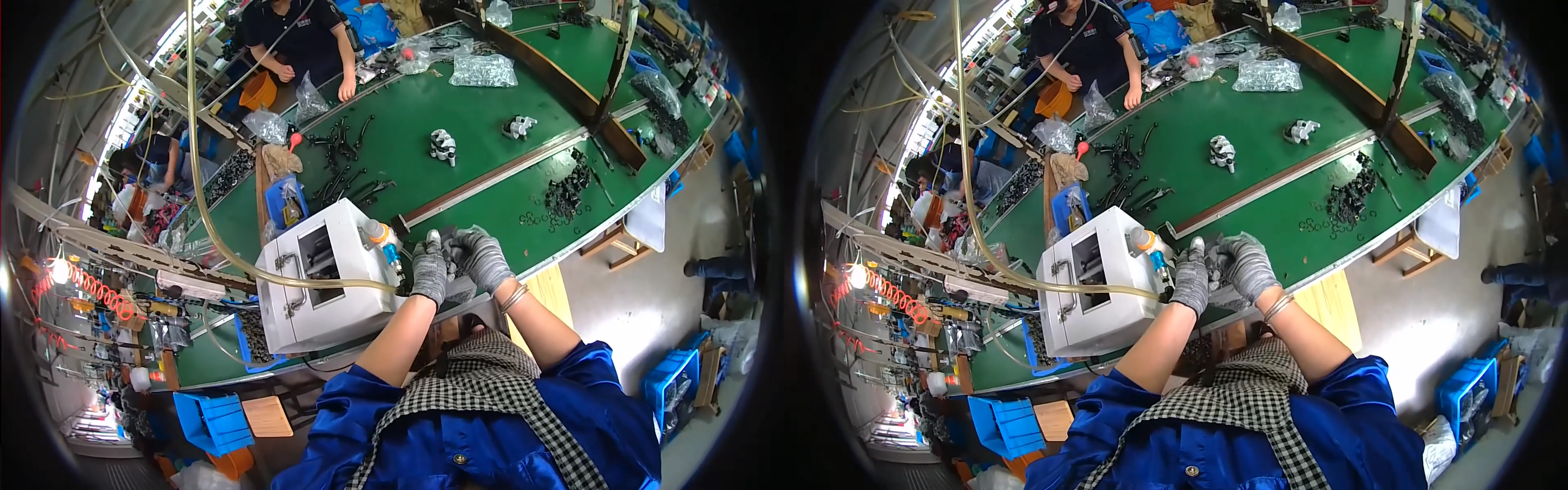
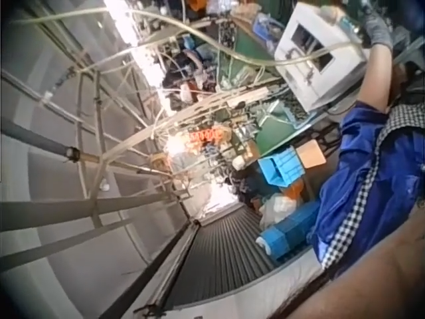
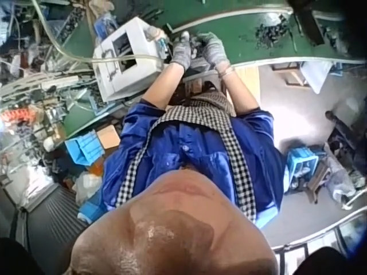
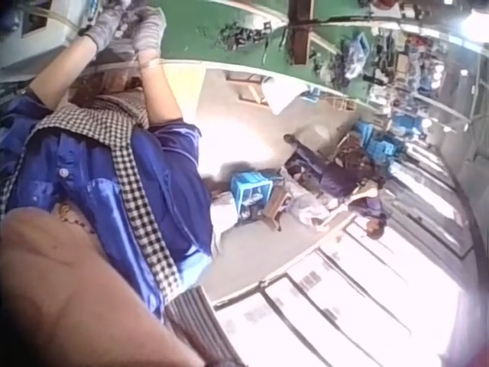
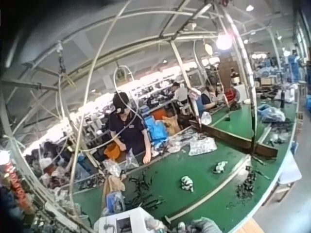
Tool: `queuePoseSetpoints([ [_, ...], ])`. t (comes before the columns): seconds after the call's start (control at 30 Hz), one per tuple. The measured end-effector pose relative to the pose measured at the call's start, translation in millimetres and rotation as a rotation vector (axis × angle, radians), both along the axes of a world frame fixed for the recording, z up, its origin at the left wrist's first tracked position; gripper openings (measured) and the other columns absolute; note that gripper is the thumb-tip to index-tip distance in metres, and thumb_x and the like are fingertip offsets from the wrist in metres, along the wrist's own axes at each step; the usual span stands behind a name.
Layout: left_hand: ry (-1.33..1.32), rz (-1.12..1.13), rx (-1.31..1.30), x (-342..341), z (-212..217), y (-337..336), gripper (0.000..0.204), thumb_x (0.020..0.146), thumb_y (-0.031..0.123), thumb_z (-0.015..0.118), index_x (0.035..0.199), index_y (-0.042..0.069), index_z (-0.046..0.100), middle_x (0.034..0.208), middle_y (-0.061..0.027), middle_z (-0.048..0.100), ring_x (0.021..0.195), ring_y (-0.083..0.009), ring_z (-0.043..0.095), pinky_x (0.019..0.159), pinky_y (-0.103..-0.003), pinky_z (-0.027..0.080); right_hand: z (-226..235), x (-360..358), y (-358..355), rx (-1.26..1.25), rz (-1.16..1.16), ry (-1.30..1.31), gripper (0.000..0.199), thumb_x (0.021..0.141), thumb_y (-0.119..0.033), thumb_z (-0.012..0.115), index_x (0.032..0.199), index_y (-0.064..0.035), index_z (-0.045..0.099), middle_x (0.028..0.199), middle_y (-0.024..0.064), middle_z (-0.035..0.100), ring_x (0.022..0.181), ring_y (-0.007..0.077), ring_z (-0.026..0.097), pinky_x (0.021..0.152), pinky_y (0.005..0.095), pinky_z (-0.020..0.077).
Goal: Packaging small electronic or mechanical parts using an automated sealing machine on an assembly line.
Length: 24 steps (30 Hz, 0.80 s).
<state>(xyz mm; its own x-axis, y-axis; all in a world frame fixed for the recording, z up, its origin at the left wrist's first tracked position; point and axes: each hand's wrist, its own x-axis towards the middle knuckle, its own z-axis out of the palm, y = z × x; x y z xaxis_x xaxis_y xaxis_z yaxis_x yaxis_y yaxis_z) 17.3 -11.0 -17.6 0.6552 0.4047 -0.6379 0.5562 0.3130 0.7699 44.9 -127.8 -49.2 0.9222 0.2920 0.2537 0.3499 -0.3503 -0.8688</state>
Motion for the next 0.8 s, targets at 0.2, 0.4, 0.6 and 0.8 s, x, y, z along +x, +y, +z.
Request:
queuePoseSetpoints([
  [0.2, -0.210, -0.027, 0.398, 5, -18, -5, 0.047, 0.092, 0.052, 0.049, 0.104, 0.007, 0.051, 0.085, -0.0069, 0.063, 0.068, -0.0217, 0.061, 0.059, -0.034, 0.050, -6, 1, 1, 0.080, 0.072, 0.086, 0.021, 0.089, -0.021, 0.057, 0.097, -0.0039, 0.066, 0.092, 0.0184, 0.063, 0.089, 0.0344, 0.059, 0.084, 0.0389, 0.0469],
  [0.4, -0.182, -0.210, 0.715, 1, -11, -7, 0.049, 0.092, 0.049, 0.050, 0.107, 0.002, 0.052, 0.089, -0.0126, 0.066, 0.077, -0.0261, 0.063, 0.069, -0.035, 0.051, -22, -2, 20, 0.437, -0.117, 0.738, 0.029, 0.095, -0.027, 0.046, 0.102, -0.0059, 0.064, 0.097, 0.0199, 0.063, 0.093, 0.0335, 0.058, 0.089, 0.0399, 0.0440],
  [0.6, -0.097, -0.403, 0.915, 5, 5, -2, 0.044, 0.090, 0.046, 0.052, 0.094, 0.003, 0.056, 0.086, -0.0213, 0.065, 0.084, -0.0413, 0.062, 0.073, -0.047, 0.049, -54, 9, 26, 0.073, -0.170, 0.139, 0.038, 0.098, -0.038, 0.044, 0.098, -0.0058, 0.064, 0.088, 0.0140, 0.064, 0.090, 0.0250, 0.060, 0.086, 0.0371, 0.0443],
  [0.8, -0.175, -0.355, 0.631, 12, -17, 20, 0.038, 0.088, 0.041, 0.060, 0.087, 0.003, 0.061, 0.073, -0.0123, 0.064, 0.072, -0.0266, 0.062, 0.068, -0.039, 0.049, -13, -5, 33, 0.365, -0.179, 0.329, 0.043, 0.096, -0.046, 0.046, 0.087, -0.0077, 0.063, 0.075, 0.0045, 0.060, 0.076, 0.0166, 0.059, 0.069, 0.0324, 0.0474],
])
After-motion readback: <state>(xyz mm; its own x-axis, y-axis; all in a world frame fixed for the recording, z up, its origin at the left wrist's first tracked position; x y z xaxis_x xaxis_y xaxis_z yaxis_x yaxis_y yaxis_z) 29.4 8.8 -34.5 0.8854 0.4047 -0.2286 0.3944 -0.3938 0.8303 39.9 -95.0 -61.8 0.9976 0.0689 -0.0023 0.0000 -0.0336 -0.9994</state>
